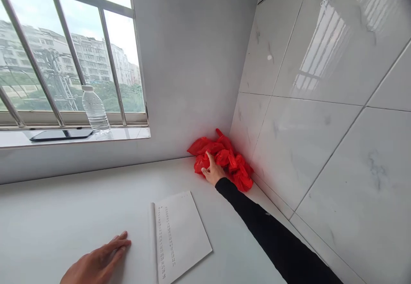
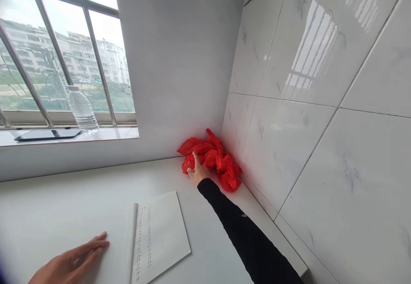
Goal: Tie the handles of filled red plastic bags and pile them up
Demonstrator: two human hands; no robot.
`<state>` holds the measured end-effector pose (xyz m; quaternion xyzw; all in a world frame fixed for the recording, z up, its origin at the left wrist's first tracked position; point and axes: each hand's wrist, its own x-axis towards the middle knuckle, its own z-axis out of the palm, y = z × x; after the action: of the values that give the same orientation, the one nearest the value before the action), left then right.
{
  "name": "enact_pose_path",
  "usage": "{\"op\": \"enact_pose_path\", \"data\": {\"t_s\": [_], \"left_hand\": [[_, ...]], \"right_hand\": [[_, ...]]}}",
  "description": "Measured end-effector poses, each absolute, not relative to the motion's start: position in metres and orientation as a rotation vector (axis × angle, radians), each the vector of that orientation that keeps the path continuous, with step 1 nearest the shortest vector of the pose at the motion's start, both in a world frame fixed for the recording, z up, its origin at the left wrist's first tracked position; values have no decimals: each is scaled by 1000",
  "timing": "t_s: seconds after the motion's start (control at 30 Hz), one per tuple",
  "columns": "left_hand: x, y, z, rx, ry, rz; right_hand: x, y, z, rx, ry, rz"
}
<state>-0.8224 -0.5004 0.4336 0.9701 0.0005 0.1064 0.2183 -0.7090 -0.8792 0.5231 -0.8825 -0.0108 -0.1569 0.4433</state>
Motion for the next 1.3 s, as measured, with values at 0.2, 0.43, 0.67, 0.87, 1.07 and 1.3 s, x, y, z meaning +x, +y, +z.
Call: {"op": "enact_pose_path", "data": {"t_s": [0.2, 0.43, 0.67, 0.87, 1.07, 1.3], "left_hand": [[-832, -507, 456, 2628, -20, 201], [-840, -535, 452, 2773, -276, 260], [-848, -576, 427, 2741, -771, 515], [-827, -560, 425, 2896, -693, 403], [-829, -550, 425, 2897, -610, 415], [-834, -544, 430, 2797, -634, 510]], "right_hand": [[-687, -874, 517, -2209, 10, -332], [-747, -902, 519, -2081, -89, -374], [-773, -915, 513, -2247, -142, -399], [-736, -891, 500, -2397, -95, -384], [-713, -892, 516, -2255, -75, -521], [-776, -905, 564, -1914, -228, -642]]}}
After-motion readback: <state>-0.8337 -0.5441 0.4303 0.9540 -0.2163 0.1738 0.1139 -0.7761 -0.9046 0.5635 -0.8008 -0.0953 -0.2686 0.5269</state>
